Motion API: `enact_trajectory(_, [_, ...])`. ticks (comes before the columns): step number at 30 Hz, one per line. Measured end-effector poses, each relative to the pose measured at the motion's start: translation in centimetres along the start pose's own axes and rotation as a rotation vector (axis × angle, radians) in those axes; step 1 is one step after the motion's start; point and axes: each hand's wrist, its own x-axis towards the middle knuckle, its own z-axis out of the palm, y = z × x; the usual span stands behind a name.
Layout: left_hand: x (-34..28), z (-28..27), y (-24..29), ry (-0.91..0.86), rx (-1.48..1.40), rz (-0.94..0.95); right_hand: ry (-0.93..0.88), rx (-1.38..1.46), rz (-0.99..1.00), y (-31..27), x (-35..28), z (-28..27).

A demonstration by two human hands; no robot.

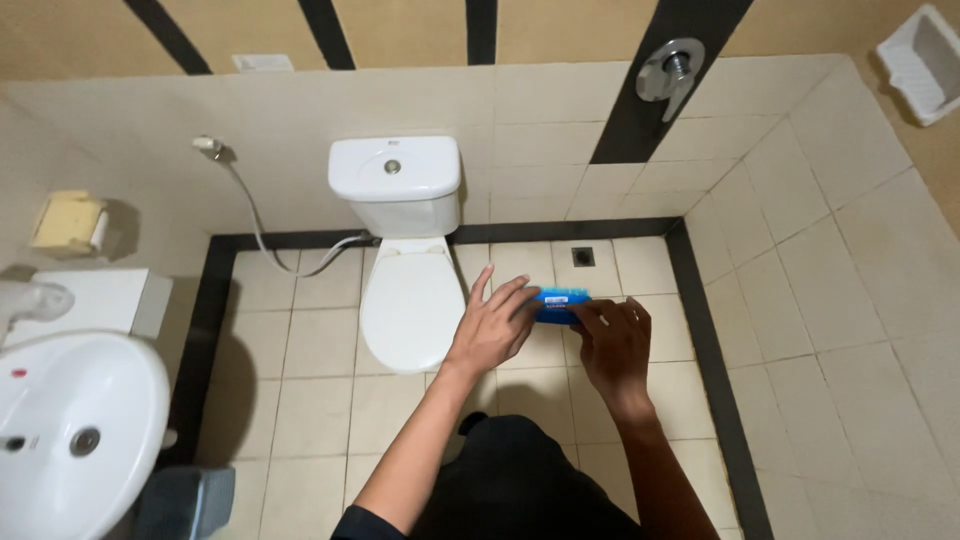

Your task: The person scrubs the tiled bathroom floor with a blue brush, then uses a handheld bidet sprayer to rinse the floor and toilet area. The brush is placed on the sink counter, and the sprayer is returned to its holder.

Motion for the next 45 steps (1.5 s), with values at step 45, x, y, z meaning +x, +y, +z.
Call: enact_trajectory(45, [-24.1, -14.2, -8.6, 0.031, 0.362, -0.598, -0.306, 0.303, -0.404, -24.6, 1.2, 12.5])
